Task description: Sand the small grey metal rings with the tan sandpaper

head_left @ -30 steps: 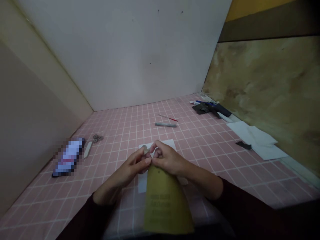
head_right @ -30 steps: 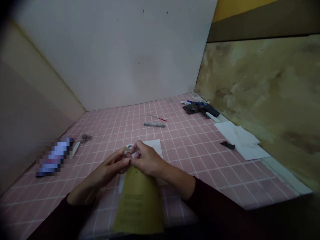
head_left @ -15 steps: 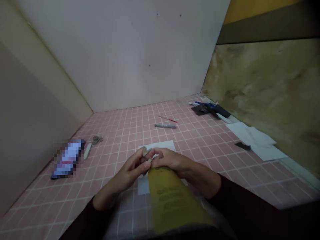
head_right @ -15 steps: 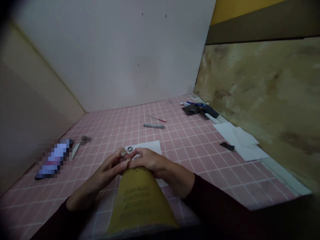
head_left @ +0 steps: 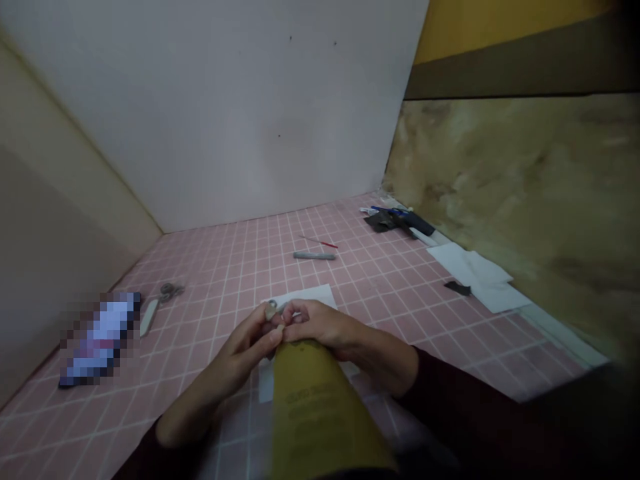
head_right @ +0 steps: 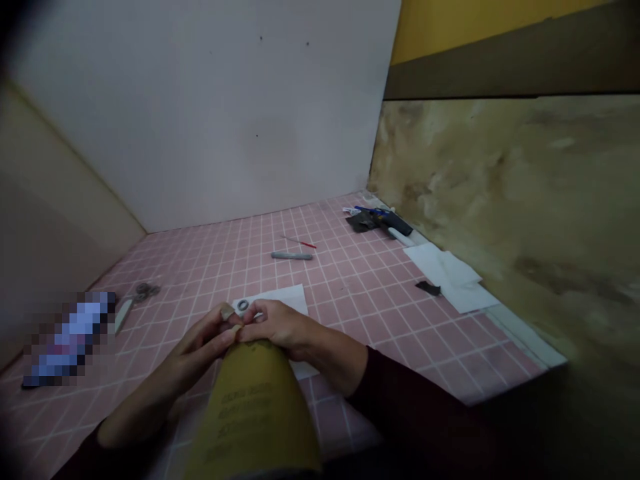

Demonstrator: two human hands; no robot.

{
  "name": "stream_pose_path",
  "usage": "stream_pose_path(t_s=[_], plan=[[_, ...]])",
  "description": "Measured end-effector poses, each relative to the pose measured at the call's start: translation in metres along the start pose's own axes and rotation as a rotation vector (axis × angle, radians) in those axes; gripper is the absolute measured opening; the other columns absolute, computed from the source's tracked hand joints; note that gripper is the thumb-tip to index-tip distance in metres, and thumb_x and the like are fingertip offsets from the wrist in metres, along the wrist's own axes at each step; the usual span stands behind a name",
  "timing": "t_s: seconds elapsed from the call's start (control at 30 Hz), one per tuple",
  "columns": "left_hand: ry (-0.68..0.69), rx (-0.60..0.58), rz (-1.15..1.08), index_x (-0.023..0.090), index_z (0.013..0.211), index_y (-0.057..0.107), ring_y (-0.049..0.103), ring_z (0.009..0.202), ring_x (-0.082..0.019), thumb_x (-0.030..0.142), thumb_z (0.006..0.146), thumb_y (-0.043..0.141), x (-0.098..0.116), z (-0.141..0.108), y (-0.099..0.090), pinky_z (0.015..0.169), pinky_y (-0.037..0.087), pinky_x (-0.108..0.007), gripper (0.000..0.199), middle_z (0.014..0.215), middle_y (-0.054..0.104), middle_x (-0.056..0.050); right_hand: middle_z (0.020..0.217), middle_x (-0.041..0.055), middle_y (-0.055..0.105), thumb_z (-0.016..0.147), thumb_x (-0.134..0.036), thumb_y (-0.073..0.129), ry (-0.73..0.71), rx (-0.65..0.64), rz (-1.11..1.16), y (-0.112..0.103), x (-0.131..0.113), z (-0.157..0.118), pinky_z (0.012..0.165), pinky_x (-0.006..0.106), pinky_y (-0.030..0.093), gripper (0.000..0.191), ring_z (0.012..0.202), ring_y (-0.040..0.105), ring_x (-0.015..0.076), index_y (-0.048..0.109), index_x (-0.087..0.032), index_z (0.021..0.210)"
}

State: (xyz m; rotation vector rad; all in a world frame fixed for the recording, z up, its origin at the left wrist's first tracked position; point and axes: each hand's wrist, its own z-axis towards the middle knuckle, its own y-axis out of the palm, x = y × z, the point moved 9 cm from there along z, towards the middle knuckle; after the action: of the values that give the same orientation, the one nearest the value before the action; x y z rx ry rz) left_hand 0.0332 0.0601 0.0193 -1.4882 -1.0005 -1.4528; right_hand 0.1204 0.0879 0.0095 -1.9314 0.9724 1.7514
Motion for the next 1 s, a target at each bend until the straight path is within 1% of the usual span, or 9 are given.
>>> stream_pose_path(t_s=[0.17, 0.23, 0.33, 0.4, 0.53, 0.6, 0.8, 0.93, 1.0], plan=[[-0.14, -0.07, -0.128, 0.02, 0.097, 0.054, 0.022, 0.058, -0.009, 0.042, 0.092, 0.063, -0.021, 0.005, 0.004, 0.052, 0.021, -0.023, 0.024, 0.072, 0.034, 0.005, 0.077, -0.0027, 0.053, 0.077, -0.014, 0.062, -0.258, 0.21, -0.469, -0.008, -0.026, -0.011, 0.066, 0.028, 0.036, 0.018, 0.073, 0.048, 0.0142, 0.048, -0.022, 0.085], [-0.092, -0.044, -0.082, 0.02, 0.094, 0.053, 0.026, 0.06, -0.01, 0.042, 0.092, 0.063, -0.014, 0.004, 0.003, 0.053, 0.024, -0.023, 0.024, 0.073, 0.036, 0.004, 0.077, -0.0028, 0.052, 0.077, -0.018, 0.065, -0.185, 0.149, -0.345, -0.008, -0.02, -0.008, 0.065, 0.027, 0.036, 0.019, 0.071, 0.048, 0.0133, 0.047, -0.021, 0.084], [-0.015, 0.002, 0.031, 0.021, 0.096, 0.053, 0.038, 0.07, -0.012, 0.043, 0.093, 0.062, -0.002, 0.0, 0.0, 0.061, 0.033, -0.025, 0.024, 0.082, 0.045, 0.001, 0.078, -0.0029, 0.051, 0.073, -0.025, 0.07, 0.03, -0.058, 0.002, 0.003, -0.001, -0.004, 0.063, 0.026, 0.038, 0.026, 0.066, 0.047, 0.0117, 0.047, -0.021, 0.084], [-0.011, 0.005, 0.045, 0.021, 0.096, 0.053, 0.039, 0.07, -0.012, 0.044, 0.093, 0.062, -0.001, 0.0, 0.0, 0.062, 0.033, -0.025, 0.025, 0.083, 0.046, 0.001, 0.077, -0.0033, 0.05, 0.072, -0.026, 0.071, 0.048, -0.076, 0.018, 0.003, 0.0, -0.003, 0.063, 0.026, 0.038, 0.027, 0.065, 0.046, 0.0117, 0.047, -0.021, 0.084], [-0.113, -0.068, -0.062, 0.02, 0.094, 0.053, 0.025, 0.059, -0.01, 0.043, 0.093, 0.062, -0.016, 0.005, 0.006, 0.052, 0.022, -0.024, 0.025, 0.072, 0.036, 0.005, 0.075, -0.0034, 0.052, 0.077, -0.015, 0.064, -0.231, 0.173, -0.454, -0.01, -0.024, -0.008, 0.066, 0.027, 0.035, 0.019, 0.071, 0.048, 0.0138, 0.047, -0.022, 0.082], [-0.119, -0.074, -0.091, 0.019, 0.095, 0.053, 0.024, 0.058, -0.01, 0.042, 0.093, 0.062, -0.018, 0.006, 0.007, 0.052, 0.021, -0.024, 0.025, 0.072, 0.035, 0.005, 0.076, -0.0026, 0.054, 0.078, -0.011, 0.06, -0.296, 0.2, -0.535, -0.007, -0.029, -0.011, 0.068, 0.027, 0.035, 0.017, 0.073, 0.049, 0.0143, 0.047, -0.022, 0.081], [0.003, 0.032, -0.148, 0.019, 0.094, 0.055, 0.038, 0.064, -0.01, 0.043, 0.09, 0.067, -0.001, 0.002, 0.002, 0.058, 0.03, -0.023, 0.026, 0.075, 0.044, 0.003, 0.076, -0.0023, 0.053, 0.065, -0.038, 0.08, 0.023, -0.03, 0.135, 0.0, 0.006, 0.002, 0.063, 0.026, 0.037, 0.04, 0.067, 0.048, 0.0124, 0.046, -0.021, 0.078], [-0.064, 0.101, -0.305, 0.018, 0.088, 0.053, 0.038, 0.058, -0.007, 0.04, 0.087, 0.071, -0.009, 0.006, 0.0, 0.053, 0.028, -0.02, 0.028, 0.072, 0.047, 0.004, 0.069, -0.0026, 0.051, 0.072, -0.044, 0.078, 0.01, 0.116, -0.079, -0.016, 0.014, 0.007, 0.059, 0.025, 0.03, 0.036, 0.064, 0.043, 0.0114, 0.053, -0.018, 0.076], [-0.075, 0.125, -0.358, 0.018, 0.087, 0.053, 0.037, 0.055, -0.006, 0.038, 0.086, 0.072, -0.011, 0.007, 0.0, 0.051, 0.028, -0.019, 0.027, 0.07, 0.047, 0.004, 0.066, -0.0023, 0.048, 0.082, -0.046, 0.07, -0.013, 0.099, -0.175, -0.014, 0.015, 0.009, 0.058, 0.026, 0.028, 0.034, 0.062, 0.04, 0.0112, 0.054, -0.018, 0.071]])
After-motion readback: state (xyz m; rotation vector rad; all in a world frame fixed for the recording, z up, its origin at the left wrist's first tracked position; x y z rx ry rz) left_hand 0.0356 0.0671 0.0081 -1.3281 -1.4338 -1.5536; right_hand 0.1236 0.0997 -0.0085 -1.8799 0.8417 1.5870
